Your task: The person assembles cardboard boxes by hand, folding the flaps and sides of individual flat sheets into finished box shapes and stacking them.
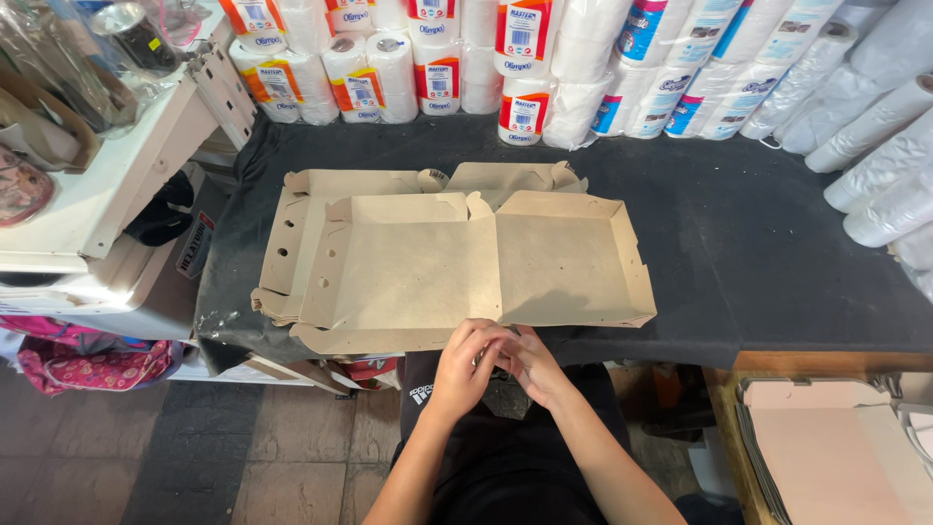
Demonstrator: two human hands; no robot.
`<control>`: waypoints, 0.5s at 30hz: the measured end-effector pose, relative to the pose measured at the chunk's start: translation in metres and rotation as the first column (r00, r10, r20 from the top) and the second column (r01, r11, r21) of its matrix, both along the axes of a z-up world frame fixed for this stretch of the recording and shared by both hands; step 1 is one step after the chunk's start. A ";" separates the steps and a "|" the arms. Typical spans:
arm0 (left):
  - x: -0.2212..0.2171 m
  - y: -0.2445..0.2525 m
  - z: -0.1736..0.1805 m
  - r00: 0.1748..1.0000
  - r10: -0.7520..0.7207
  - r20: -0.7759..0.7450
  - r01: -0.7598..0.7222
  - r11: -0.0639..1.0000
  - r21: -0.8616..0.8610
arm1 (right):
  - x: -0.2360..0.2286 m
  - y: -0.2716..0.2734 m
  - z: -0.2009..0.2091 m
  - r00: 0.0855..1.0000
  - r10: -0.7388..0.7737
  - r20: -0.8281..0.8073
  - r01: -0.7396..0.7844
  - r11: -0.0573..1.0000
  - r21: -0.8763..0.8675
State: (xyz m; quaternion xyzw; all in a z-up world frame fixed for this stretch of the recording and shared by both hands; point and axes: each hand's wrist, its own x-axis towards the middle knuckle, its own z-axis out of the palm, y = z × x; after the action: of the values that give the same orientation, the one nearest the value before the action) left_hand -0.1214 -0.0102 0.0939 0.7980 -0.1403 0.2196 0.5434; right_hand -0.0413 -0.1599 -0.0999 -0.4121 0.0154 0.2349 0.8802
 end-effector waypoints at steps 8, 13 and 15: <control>-0.019 0.065 -0.025 0.976 0.219 -0.002 -0.210 0.940 0.267 | -0.013 0.022 0.074 0.999 0.028 -0.023 -0.030 0.997 -0.072; -0.024 0.096 -0.034 0.941 0.336 0.041 -0.315 0.826 0.466 | -0.007 0.022 0.056 1.000 0.028 -0.009 -0.029 0.997 -0.070; -0.021 0.104 -0.043 0.915 0.401 0.050 -0.369 0.778 0.508 | -0.001 0.021 0.042 1.000 0.007 -0.023 -0.008 0.999 -0.045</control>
State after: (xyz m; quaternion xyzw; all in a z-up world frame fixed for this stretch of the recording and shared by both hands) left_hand -0.1422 0.0939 0.0505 0.9303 -0.0101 0.2567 0.2617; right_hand -0.0428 -0.1394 -0.0574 -0.4291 0.0289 0.2425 0.8696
